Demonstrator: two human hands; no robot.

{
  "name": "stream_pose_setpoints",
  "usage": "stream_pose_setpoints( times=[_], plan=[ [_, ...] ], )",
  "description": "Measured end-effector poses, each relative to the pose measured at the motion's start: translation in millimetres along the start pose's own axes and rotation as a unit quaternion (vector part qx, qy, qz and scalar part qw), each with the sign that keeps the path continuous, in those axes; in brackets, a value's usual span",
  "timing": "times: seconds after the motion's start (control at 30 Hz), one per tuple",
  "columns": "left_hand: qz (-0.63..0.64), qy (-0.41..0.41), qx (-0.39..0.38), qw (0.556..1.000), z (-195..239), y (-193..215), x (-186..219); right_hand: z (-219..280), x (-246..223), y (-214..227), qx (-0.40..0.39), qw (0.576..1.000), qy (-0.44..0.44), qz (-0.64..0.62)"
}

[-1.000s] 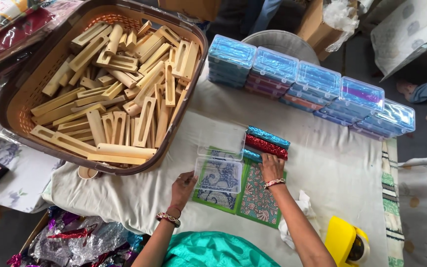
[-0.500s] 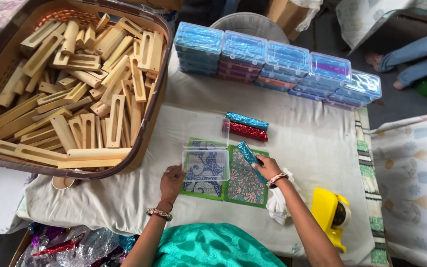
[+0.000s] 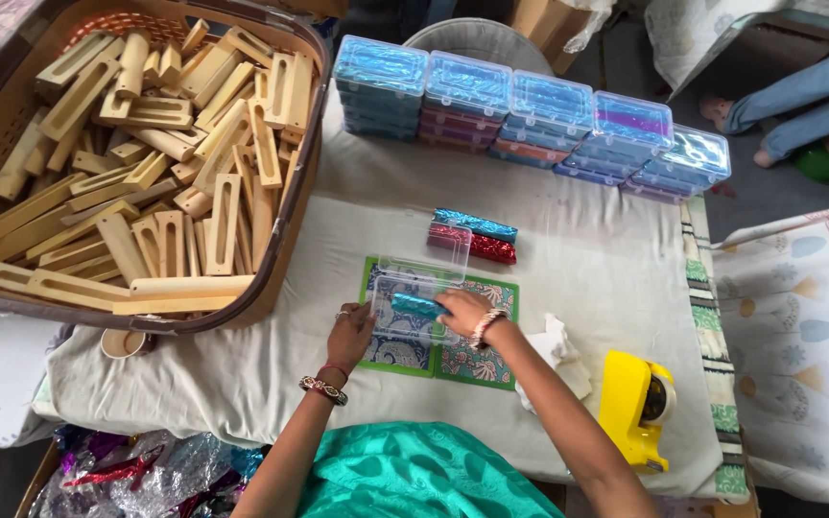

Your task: Packing small colorful foil rolls into cases and cleaning wooden blocks with a cloth.

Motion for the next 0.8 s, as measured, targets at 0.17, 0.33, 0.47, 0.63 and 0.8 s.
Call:
stream_pose_setpoints(
  times=[0.17,0.33,0.47,0.63,0.8],
  plan=[
    [0.008,-0.039,0.02,0.999,1,-4,-10,-44,-22,-15,0.0,0.992,0.002,0.124],
    [0.017,-0.043,0.018,0.999,5,-2,-10,-58,-22,-27,0.029,0.983,-0.013,0.182],
    [0.034,-0.044,0.005,0.998,5,1,-7,-57,-19,-31,0.062,0.981,-0.022,0.182],
    [0.023,-0.04,-0.006,0.999,5,4,-4,-58,-26,-30,0.058,0.979,-0.044,0.19],
    [0.015,-0.06,-0.008,0.998,-2,-1,-12,-53,-27,-27,0.129,0.98,-0.036,0.146]
  ],
)
Point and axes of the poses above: each hand's wrist, its own z-axis away from the middle knuckle, its own y-axis out of the back of the hand, x = y × z, the point moved 1 cm from there along -z, towards the middle knuckle, and after that the axes turned 10 degrees about y, right-handed, at the moved point
